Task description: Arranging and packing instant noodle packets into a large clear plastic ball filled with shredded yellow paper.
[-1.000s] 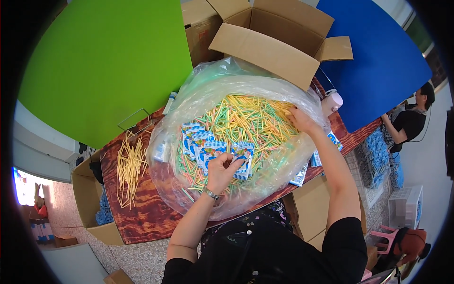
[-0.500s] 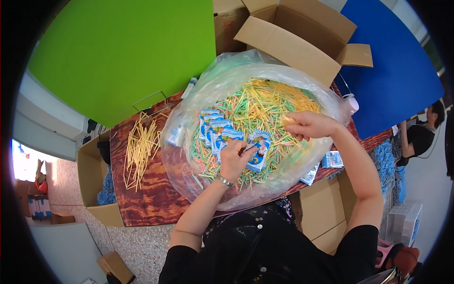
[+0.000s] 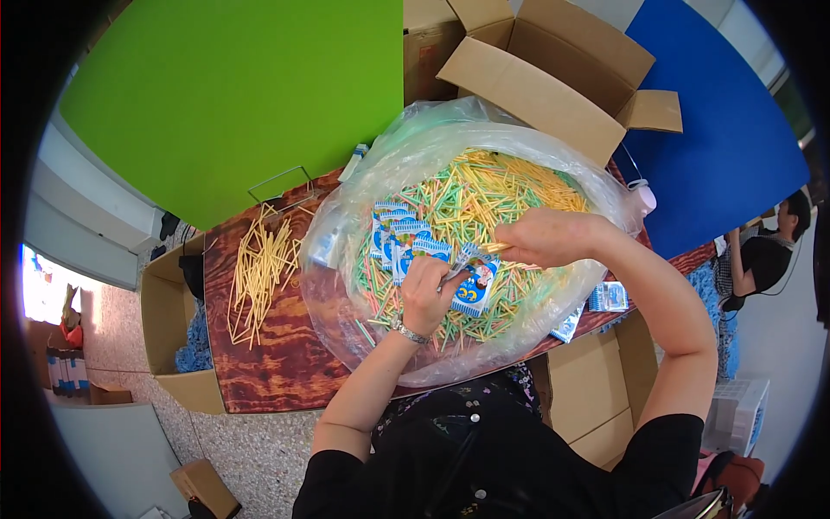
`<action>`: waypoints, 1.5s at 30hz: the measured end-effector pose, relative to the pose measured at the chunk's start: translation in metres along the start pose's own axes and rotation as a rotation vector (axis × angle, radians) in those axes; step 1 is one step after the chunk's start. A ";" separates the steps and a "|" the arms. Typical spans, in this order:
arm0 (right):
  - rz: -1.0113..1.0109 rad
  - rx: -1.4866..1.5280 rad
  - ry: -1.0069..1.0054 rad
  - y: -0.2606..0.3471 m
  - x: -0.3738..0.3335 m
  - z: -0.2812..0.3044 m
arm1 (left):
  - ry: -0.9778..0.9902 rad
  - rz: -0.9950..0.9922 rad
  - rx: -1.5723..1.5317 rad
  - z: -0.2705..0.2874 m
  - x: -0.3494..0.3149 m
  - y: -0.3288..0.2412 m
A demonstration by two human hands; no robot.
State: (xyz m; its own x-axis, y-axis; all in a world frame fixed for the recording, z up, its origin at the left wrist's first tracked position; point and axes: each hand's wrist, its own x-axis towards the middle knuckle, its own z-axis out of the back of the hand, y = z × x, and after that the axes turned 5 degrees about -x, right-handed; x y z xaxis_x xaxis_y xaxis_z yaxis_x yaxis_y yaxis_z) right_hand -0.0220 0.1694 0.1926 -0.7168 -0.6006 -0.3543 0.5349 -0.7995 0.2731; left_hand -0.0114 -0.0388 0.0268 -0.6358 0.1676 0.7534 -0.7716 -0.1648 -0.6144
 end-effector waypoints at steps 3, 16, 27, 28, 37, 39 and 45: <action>-0.034 -0.016 0.094 0.003 0.004 0.005 | 0.011 -0.023 0.008 0.000 -0.001 0.002; -0.001 -0.236 0.107 0.038 0.018 0.026 | 0.058 0.025 -0.083 0.001 0.000 -0.001; 0.104 0.052 -0.457 0.031 0.026 -0.017 | 0.162 0.037 0.003 0.013 -0.003 0.002; 0.135 0.008 -0.512 0.032 0.029 -0.021 | 0.164 0.039 0.008 0.014 -0.004 0.004; 0.001 0.090 -0.713 0.003 0.041 -0.065 | 0.193 0.418 -0.159 0.048 -0.028 0.017; -0.257 0.059 -0.540 -0.016 0.036 -0.097 | 0.194 0.491 -0.173 0.054 -0.037 0.021; -0.455 0.025 -0.523 -0.022 0.040 -0.154 | 0.122 0.307 0.231 0.027 -0.063 0.038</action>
State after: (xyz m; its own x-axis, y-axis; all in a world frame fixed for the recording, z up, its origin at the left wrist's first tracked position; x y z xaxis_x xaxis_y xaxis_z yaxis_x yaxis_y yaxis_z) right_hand 0.0062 0.1620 0.0345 -0.9923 -0.1182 0.0374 0.1236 -0.9671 0.2222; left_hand 0.0001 -0.0821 -0.0376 -0.8448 0.1886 0.5007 -0.5288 -0.4368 -0.7278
